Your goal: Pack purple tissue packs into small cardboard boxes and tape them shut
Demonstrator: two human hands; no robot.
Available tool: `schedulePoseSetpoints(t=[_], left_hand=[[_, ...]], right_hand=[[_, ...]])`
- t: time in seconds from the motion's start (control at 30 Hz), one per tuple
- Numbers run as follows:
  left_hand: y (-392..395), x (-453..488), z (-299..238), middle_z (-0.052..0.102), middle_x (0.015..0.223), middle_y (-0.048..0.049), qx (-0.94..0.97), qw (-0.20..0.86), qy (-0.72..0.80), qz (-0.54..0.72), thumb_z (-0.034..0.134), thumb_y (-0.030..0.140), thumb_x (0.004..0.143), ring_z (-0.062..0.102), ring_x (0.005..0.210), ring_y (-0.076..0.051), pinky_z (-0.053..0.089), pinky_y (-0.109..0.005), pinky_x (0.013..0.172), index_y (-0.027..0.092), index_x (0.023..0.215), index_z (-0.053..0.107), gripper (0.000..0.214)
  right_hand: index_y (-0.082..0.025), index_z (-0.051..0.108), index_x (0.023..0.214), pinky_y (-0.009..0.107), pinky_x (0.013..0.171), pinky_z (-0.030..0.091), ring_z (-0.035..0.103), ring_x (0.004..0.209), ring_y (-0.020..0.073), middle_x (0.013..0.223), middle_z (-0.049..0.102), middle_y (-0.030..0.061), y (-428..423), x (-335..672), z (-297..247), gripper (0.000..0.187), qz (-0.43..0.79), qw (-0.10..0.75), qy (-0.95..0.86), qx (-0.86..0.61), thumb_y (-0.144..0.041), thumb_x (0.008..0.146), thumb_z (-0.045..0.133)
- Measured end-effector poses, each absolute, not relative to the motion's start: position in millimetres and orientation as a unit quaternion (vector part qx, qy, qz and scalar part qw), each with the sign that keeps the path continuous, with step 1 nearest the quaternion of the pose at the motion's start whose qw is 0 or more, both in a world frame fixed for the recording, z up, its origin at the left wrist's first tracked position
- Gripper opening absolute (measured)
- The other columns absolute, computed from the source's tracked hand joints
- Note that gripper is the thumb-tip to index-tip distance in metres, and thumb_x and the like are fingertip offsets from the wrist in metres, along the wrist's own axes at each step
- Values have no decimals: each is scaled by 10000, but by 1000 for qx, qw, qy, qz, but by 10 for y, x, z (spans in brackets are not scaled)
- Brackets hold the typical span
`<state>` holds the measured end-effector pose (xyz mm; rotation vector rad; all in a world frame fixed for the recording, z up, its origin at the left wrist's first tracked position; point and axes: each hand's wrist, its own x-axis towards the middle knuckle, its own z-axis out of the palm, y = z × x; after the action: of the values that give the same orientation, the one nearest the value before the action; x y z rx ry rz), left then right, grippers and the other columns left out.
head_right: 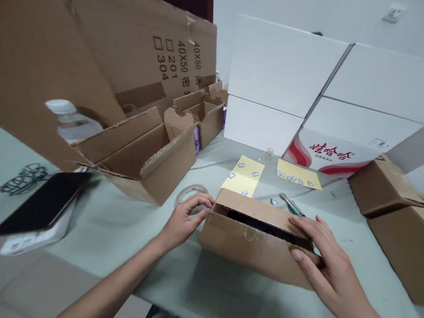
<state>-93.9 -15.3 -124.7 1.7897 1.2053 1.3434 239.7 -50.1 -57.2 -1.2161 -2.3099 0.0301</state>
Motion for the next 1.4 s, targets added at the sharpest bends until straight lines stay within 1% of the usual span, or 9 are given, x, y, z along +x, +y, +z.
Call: schedulePoseSetpoints(t=[0.17, 0.3, 0.6, 0.7, 0.87, 0.97, 1.17, 1.3, 1.4], left_hand=[[143, -919, -1371, 688, 1021, -105, 654, 295, 524, 459, 274, 309, 1039, 685, 903, -181, 567, -364, 827, 141, 1006, 586, 355], [517, -769, -1444, 651, 1137, -83, 689, 264, 588, 333, 603, 354, 945, 647, 1004, -212, 553, -430, 884, 148, 1136, 618, 281], [643, -682, -1357, 575, 1311, -110, 714, 144, 656, 197, 615, 347, 936, 584, 1169, -269, 502, -509, 982, 169, 1264, 567, 376], [450, -859, -1351, 573, 1299, -104, 705, 122, 669, 203, 610, 320, 933, 541, 1219, -280, 449, -524, 1025, 164, 1238, 575, 344], [84, -1200, -1412, 654, 1061, -112, 707, 149, 656, 219, 715, 155, 732, 521, 1187, -331, 392, -514, 1028, 164, 820, 616, 133], [27, -1265, -1389, 661, 882, -79, 693, 172, 642, 280, 609, 126, 766, 582, 1063, -298, 387, -499, 1017, 197, 729, 531, 111], [-63, -1099, -889, 508, 656, 24, 638, 212, 585, 453, 320, 432, 988, 533, 617, -176, 458, -305, 639, 206, 1000, 447, 259], [-256, -874, -425, 550, 796, -2, 655, 293, 448, 533, 416, 400, 967, 548, 729, -155, 463, -273, 698, 210, 1170, 444, 280], [-398, -663, -208, 562, 854, -17, 671, 393, 323, 539, 469, 291, 955, 538, 778, -155, 449, -278, 747, 213, 1210, 459, 266]], right_hand=[[-272, 495, 1361, 488, 1196, 313, 595, 1249, 261, 1284, 655, 60, -490, 2412, -617, 399, 14, 259, -852, -456, -325, 966, 514], [-268, 494, 1362, 495, 1176, 342, 612, 1221, 261, 1284, 646, 78, -490, 2407, -624, 393, 2, 266, -852, -451, -329, 974, 505], [-285, 508, 1357, 538, 1163, 339, 586, 1225, 266, 1299, 622, 77, -495, 2379, -632, 399, 30, 265, -855, -445, -342, 963, 537], [-303, 471, 1392, 544, 1134, 385, 565, 1257, 288, 1366, 575, 84, -501, 2399, -622, 458, 37, 256, -851, -456, -376, 947, 556], [-336, 230, 1544, 580, 1008, 505, 444, 1371, 392, 1564, 351, 127, -512, 2489, -584, 852, 70, 178, -852, -487, -537, 836, 659], [-405, 264, 1526, 584, 1012, 498, 398, 1405, 403, 1598, 291, 96, -534, 2525, -552, 830, 91, 130, -866, -475, -543, 819, 676], [-420, 358, 1484, 518, 1104, 423, 331, 1455, 357, 1630, 210, 34, -567, 2588, -423, 778, 146, 87, -866, -470, -342, 786, 691], [-394, 395, 1482, 462, 1088, 455, 313, 1461, 370, 1629, 255, 34, -520, 2647, -340, 863, 188, 53, -878, -438, -256, 707, 748], [-385, 428, 1459, 469, 1047, 499, 321, 1458, 367, 1609, 306, 60, -505, 2593, -341, 787, 193, 75, -882, -424, -345, 753, 775]])
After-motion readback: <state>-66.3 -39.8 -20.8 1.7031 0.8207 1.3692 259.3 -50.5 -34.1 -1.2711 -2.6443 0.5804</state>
